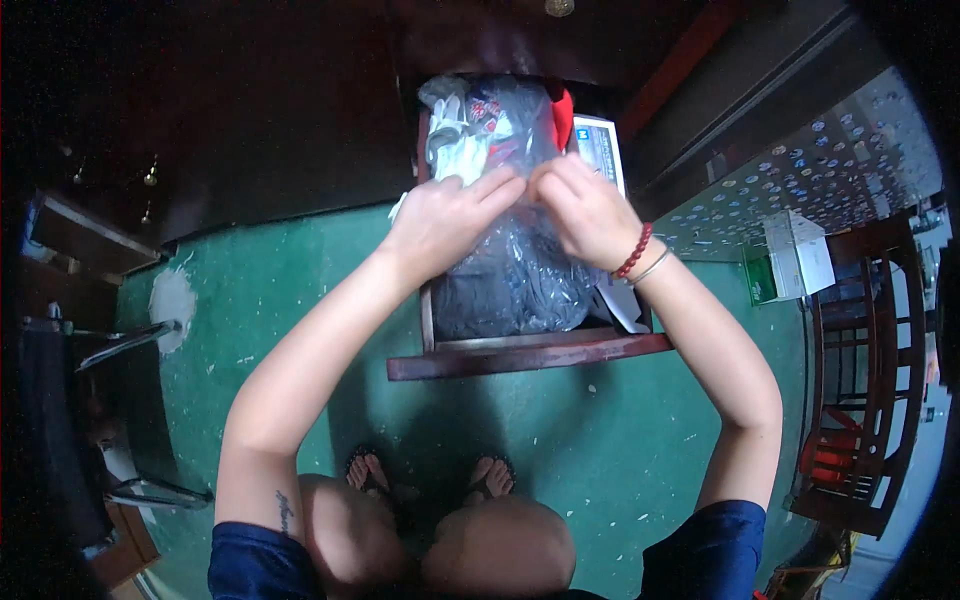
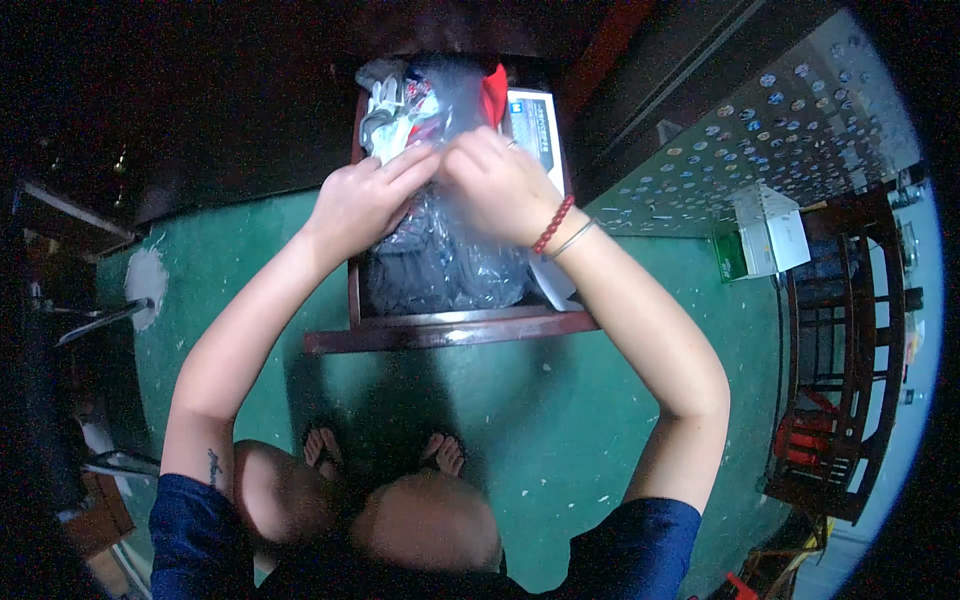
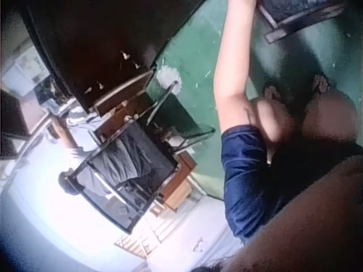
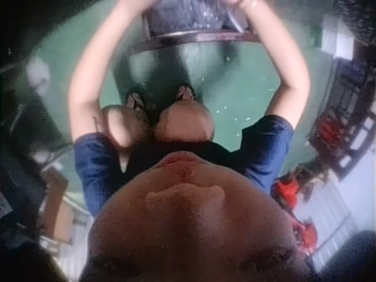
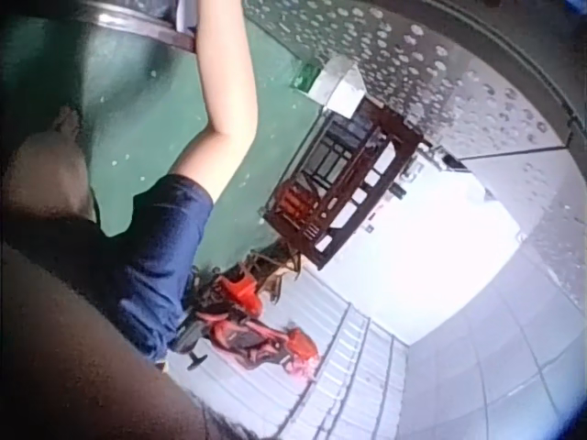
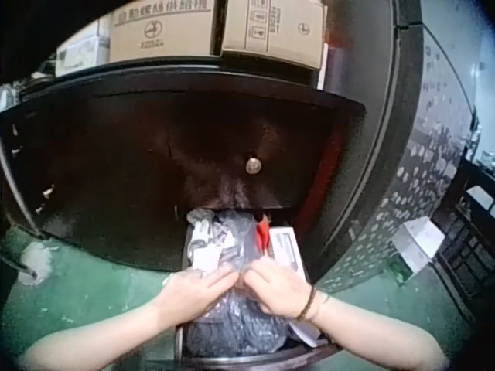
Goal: Organizing the contents of a desk drawer, including handling face masks and plastic bags.
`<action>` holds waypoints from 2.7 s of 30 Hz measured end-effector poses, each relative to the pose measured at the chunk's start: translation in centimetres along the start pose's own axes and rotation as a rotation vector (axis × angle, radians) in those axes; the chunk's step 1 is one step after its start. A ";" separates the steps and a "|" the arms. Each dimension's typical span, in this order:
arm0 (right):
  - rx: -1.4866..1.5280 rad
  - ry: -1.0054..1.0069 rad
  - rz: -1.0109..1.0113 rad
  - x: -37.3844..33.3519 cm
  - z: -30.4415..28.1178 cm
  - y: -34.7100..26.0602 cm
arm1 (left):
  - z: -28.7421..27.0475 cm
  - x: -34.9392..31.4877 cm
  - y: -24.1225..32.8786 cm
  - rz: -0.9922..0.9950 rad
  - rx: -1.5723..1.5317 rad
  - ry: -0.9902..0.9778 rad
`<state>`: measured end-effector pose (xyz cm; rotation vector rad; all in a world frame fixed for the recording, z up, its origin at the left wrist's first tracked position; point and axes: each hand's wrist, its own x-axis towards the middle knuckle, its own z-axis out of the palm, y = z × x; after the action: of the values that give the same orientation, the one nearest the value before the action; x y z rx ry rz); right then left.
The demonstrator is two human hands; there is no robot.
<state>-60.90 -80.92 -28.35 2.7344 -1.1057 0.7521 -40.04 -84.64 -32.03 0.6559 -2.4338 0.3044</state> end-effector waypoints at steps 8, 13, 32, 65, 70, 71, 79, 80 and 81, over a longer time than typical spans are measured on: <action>0.056 0.096 0.390 1.3 1.6 3.3 | -3.2 -1.9 -2.7 -0.059 -0.076 0.028; -0.185 -0.374 0.835 4.9 4.5 5.7 | -4.8 -1.6 -3.4 -0.134 -0.088 0.002; 0.333 -0.256 0.640 4.1 6.1 4.8 | -5.0 -0.5 -3.4 -0.177 -0.247 0.099; -0.292 -0.493 0.982 -0.5 -0.9 6.5 | 6.4 9.0 -1.5 -0.110 -0.083 -0.469; -0.337 -0.349 0.926 -1.6 -1.5 5.8 | 6.7 8.3 -1.2 -0.112 -0.085 -0.452; -0.388 -0.323 0.908 -1.7 -2.1 5.2 | 6.3 8.6 -1.1 -0.090 -0.075 -0.479; -0.412 -0.156 0.839 -1.3 -7.7 4.0 | 5.9 9.9 -0.6 -0.073 0.055 -0.610; -0.416 -0.155 0.846 -1.3 -8.3 3.8 | 5.7 9.6 -0.8 -0.083 0.041 -0.582; -0.422 -0.151 0.851 -1.4 -8.7 3.7 | 5.4 9.4 -1.1 -0.093 0.029 -0.551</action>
<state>-67.83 -80.45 -21.74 1.9385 -2.1975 0.2955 -48.71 -91.06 -30.67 0.9653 -2.9064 0.1299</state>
